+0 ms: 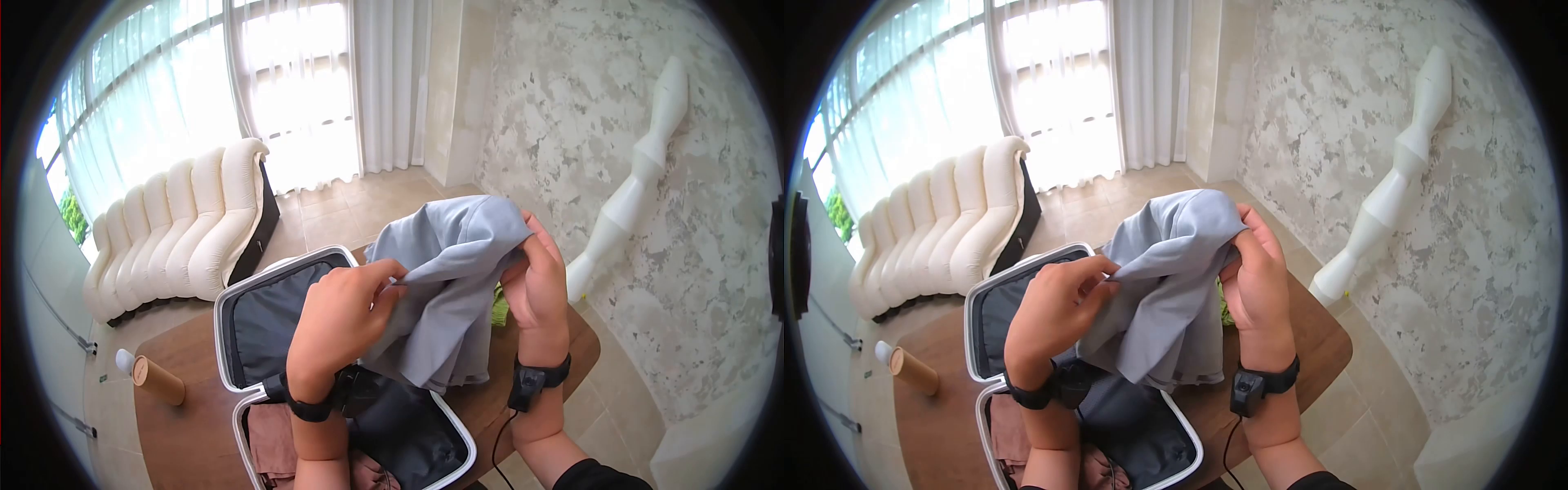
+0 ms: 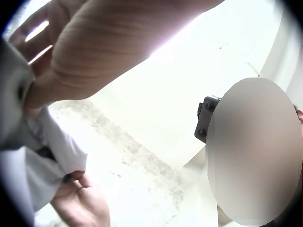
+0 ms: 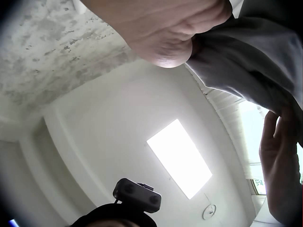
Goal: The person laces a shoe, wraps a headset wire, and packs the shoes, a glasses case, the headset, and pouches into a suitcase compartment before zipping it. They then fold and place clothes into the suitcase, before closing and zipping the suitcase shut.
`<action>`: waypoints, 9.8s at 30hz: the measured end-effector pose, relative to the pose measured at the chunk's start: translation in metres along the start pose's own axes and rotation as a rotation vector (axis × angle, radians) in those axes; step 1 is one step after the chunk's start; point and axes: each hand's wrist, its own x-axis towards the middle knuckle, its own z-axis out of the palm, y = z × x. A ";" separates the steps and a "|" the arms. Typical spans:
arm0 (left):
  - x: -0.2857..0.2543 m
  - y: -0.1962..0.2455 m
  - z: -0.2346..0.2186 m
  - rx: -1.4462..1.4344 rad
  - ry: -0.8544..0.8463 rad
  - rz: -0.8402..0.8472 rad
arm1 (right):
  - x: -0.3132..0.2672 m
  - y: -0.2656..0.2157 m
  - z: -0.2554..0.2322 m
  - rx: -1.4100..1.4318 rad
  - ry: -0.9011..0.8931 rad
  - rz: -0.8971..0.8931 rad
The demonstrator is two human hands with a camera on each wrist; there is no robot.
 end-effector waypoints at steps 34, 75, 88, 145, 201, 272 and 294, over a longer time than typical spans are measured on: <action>0.014 0.000 0.015 0.367 0.597 -0.097 | -0.017 0.003 0.004 -0.275 -0.128 -0.267; 0.000 -0.002 0.011 0.067 -0.061 0.219 | 0.002 -0.001 -0.014 -0.158 0.129 -0.085; -0.004 -0.001 -0.013 -0.713 0.904 0.283 | 0.005 -0.003 -0.017 -0.041 0.063 0.054; -0.003 0.002 -0.013 -0.434 0.859 0.133 | -0.036 -0.048 0.038 -0.172 0.045 -0.402; 0.045 0.118 -0.116 0.208 1.140 0.748 | 0.028 -0.158 0.072 -1.364 0.176 -1.884; -0.363 0.072 0.063 0.083 0.022 -0.274 | -0.231 0.000 -0.075 -1.138 -0.670 0.375; -0.399 0.061 0.050 -1.363 0.660 -0.571 | -0.201 -0.008 -0.188 0.261 -0.001 0.345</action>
